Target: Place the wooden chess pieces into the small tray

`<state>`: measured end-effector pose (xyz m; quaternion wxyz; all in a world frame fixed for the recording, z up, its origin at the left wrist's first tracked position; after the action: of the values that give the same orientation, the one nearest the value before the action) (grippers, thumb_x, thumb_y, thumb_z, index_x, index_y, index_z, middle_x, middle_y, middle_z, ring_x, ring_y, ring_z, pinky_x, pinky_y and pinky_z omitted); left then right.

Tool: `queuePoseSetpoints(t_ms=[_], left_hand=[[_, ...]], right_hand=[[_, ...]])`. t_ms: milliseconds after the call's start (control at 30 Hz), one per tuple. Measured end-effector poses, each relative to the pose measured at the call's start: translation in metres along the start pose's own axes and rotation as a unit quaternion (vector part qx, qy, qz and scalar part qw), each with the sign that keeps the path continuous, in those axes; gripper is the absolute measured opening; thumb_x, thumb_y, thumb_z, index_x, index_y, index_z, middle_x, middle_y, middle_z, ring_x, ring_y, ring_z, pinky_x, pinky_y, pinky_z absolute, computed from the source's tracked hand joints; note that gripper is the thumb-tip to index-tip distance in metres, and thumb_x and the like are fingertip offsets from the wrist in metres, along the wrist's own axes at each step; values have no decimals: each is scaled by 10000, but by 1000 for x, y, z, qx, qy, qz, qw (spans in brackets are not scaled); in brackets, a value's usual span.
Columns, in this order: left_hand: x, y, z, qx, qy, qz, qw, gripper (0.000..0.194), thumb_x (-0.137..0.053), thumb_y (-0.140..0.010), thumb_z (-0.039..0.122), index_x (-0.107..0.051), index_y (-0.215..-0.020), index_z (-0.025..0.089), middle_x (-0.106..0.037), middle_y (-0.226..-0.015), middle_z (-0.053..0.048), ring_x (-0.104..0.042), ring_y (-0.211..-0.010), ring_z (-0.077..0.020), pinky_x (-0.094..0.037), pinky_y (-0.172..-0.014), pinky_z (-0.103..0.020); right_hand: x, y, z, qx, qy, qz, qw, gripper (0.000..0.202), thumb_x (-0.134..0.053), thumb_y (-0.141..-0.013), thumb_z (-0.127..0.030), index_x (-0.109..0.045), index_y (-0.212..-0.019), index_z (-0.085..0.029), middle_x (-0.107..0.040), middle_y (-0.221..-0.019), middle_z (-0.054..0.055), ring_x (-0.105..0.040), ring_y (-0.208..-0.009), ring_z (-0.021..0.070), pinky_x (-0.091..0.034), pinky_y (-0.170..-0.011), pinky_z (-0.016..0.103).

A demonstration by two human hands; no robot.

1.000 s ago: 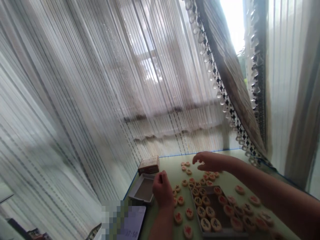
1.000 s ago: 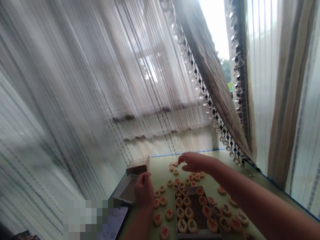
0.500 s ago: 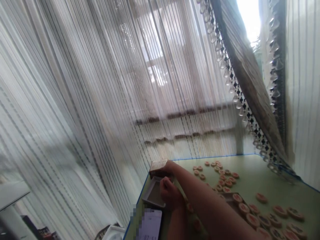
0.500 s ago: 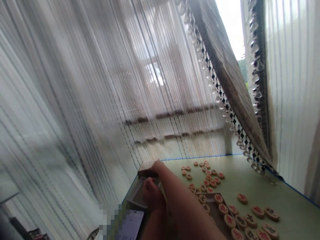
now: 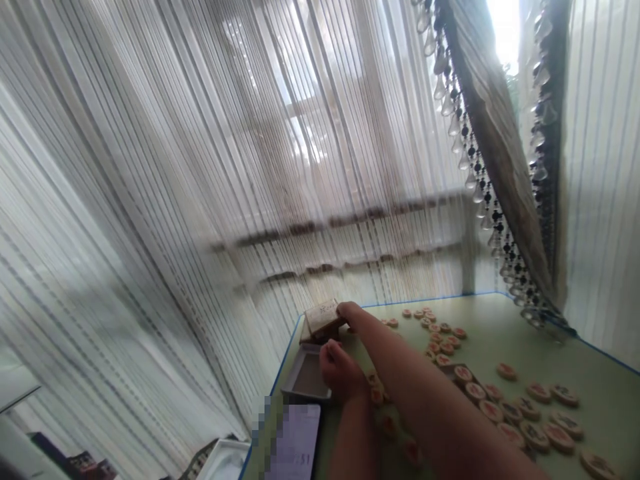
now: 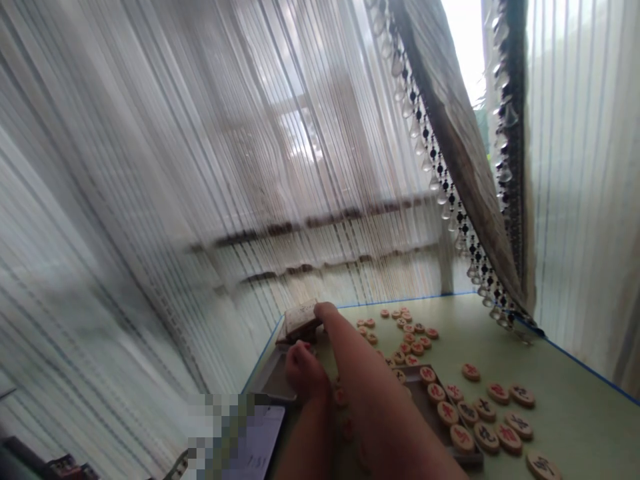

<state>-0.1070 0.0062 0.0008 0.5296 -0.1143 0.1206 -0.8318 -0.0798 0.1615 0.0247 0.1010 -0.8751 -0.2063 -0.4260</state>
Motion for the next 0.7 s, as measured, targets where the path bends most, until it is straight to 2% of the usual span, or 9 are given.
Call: queuePoseSetpoints(t_ms=[100, 167, 200, 267, 333, 400, 467, 600, 700], left_hand=[[-2, 2, 3, -3, 6, -10, 1000, 293, -341, -778, 386, -509, -621, 204, -586, -639, -54, -539, -639, -198, -396, -616, -298], [-3, 2, 5, -5, 9, -12, 1000, 285, -342, -775, 380, -504, -618, 206, -590, -643, -53, -544, -652, -199, -396, -628, -297], [-3, 1, 5, -6, 10, -12, 1000, 282, -342, -773, 377, -499, -612, 207, -591, -645, -53, -544, -657, -199, -395, -633, -297], [-3, 1, 5, -4, 13, -7, 1000, 278, -340, -771, 372, -489, -603, 208, -595, -649, -58, -542, -658, -199, -391, -636, -296], [-2, 2, 6, -3, 18, -6, 1000, 274, -338, -770, 367, -486, -603, 208, -601, -658, -64, -542, -659, -198, -388, -633, -293], [-2, 3, 8, -7, 23, -12, 1000, 273, -337, -771, 364, -489, -609, 207, -607, -667, -67, -549, -660, -196, -386, -628, -286], [-2, 6, 11, -15, 21, -22, 999, 277, -339, -774, 366, -499, -615, 206, -615, -674, -67, -556, -659, -193, -383, -619, -278], [-4, 9, 13, -30, 17, -18, 999, 284, -342, -777, 366, -509, -607, 210, -618, -652, -59, -554, -628, -185, -373, -583, -268], [-6, 10, 13, -54, 10, -16, 998, 287, -353, -779, 364, -506, -591, 211, -616, -640, -54, -549, -622, -183, -366, -569, -265]], right_hand=[[-6, 0, 11, -60, -15, -20, 998, 388, -418, -784, -306, -610, -1042, -89, -654, -928, 164, -636, -774, 248, -483, -590, 320], [-10, 1, 10, -76, -12, -15, 997, 488, -474, -760, -388, -552, -1137, -89, -597, -1090, 177, -586, -961, 273, -476, -722, 335], [-12, 2, 8, -74, -7, -6, 997, 593, -535, -717, -435, -500, -1203, -97, -528, -1200, 185, -516, -1079, 296, -448, -806, 352], [-17, 3, 1, -37, 13, -5, 999, 855, -660, -591, -490, -371, -1319, -147, -317, -1389, 176, -320, -1248, 336, -350, -946, 384], [-22, 6, -7, 24, 39, -37, 998, 1003, -728, -503, -499, -301, -1365, -216, -155, -1464, 132, -208, -1298, 345, -270, -1014, 389], [-24, 10, -11, 64, 64, -81, 993, 1036, -745, -479, -507, -293, -1374, -247, -124, -1476, 109, -236, -1292, 335, -261, -1027, 373], [-21, 13, -11, 65, 84, -101, 989, 1049, -745, -477, -517, -281, -1381, -256, -142, -1474, 104, -290, -1272, 320, -285, -1019, 365], [-12, 19, -11, 31, 100, -104, 989, 1056, -729, -505, -529, -237, -1397, -248, -156, -1469, 124, -333, -1250, 320, -312, -1003, 398], [-5, 24, -8, 14, 96, -84, 992, 1027, -719, -539, -516, -253, -1394, -191, -138, -1473, 141, -294, -1265, 340, -287, -1013, 424]])
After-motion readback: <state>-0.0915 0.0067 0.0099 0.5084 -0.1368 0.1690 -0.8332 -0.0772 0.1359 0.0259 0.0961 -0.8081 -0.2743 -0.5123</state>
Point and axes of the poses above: each hand's wrist, its own y-axis away from the middle knuckle, its own x-axis out of the back of the hand, z = x × y, the point moved 5 cm from there along -y, towards the middle knuckle
